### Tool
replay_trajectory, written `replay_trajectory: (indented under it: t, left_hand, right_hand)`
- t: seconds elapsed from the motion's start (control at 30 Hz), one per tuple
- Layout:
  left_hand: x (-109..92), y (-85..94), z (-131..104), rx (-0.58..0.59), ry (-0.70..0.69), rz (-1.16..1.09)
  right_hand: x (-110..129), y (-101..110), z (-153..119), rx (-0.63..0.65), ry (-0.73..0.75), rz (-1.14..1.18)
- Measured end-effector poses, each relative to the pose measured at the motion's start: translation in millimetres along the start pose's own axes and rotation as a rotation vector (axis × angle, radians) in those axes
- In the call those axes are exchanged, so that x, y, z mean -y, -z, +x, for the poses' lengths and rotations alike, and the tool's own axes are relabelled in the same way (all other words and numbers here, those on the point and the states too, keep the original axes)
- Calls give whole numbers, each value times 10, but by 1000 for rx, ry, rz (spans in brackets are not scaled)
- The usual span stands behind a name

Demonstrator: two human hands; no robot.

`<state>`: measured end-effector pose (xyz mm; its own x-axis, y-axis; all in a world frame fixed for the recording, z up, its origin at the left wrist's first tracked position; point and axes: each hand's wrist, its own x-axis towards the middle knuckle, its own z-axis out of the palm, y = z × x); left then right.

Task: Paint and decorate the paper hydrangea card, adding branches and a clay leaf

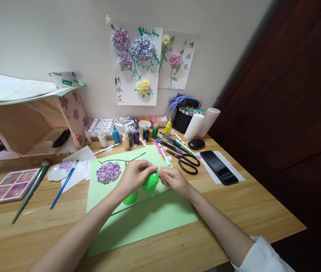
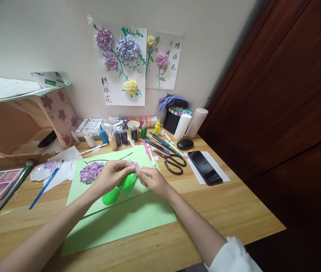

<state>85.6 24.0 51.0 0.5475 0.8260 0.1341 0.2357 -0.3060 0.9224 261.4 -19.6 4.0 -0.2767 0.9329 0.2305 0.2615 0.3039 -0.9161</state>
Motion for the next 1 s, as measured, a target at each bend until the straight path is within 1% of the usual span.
replay_trajectory:
  t: [0.13,0.27,0.33,0.4,0.47,0.53,0.63,0.7,0.77,0.87,1.0]
  left_hand:
    - [65,11,29,33,11,23]
    - [87,43,12,104,13,99]
    - [65,46,-13,73,-22,173]
    - [38,33,-33,6,-46,226]
    - [21,10,-39,-28,-42,219]
    - [18,-12,-30,-24,-26,163]
    - [25,-22,-10,28,13,106]
    - [26,-15,-5,81,45,117]
    - [25,0,-7,113,67,136]
    - [29,21,-8,97,62,158]
    - [48,29,11,99,63,147]
  right_hand:
    - [25,-10,7,-65,65,-149]
    - [6,-34,0,6,95,-223]
    - [3,-42,-5,32,120,-276]
    - [9,-46,-9,21,149,-304]
    - [18,-50,-10,-10,184,-313]
    - [18,-50,-8,-58,212,-324]
    - [-10,-29,2,-173,221,-337]
    - [-37,2,12,-212,214,-334]
    - [-60,32,24,-193,188,-305]
    - [-75,43,36,-158,156,-250]
    - [-80,-5,27,-168,177,-238]
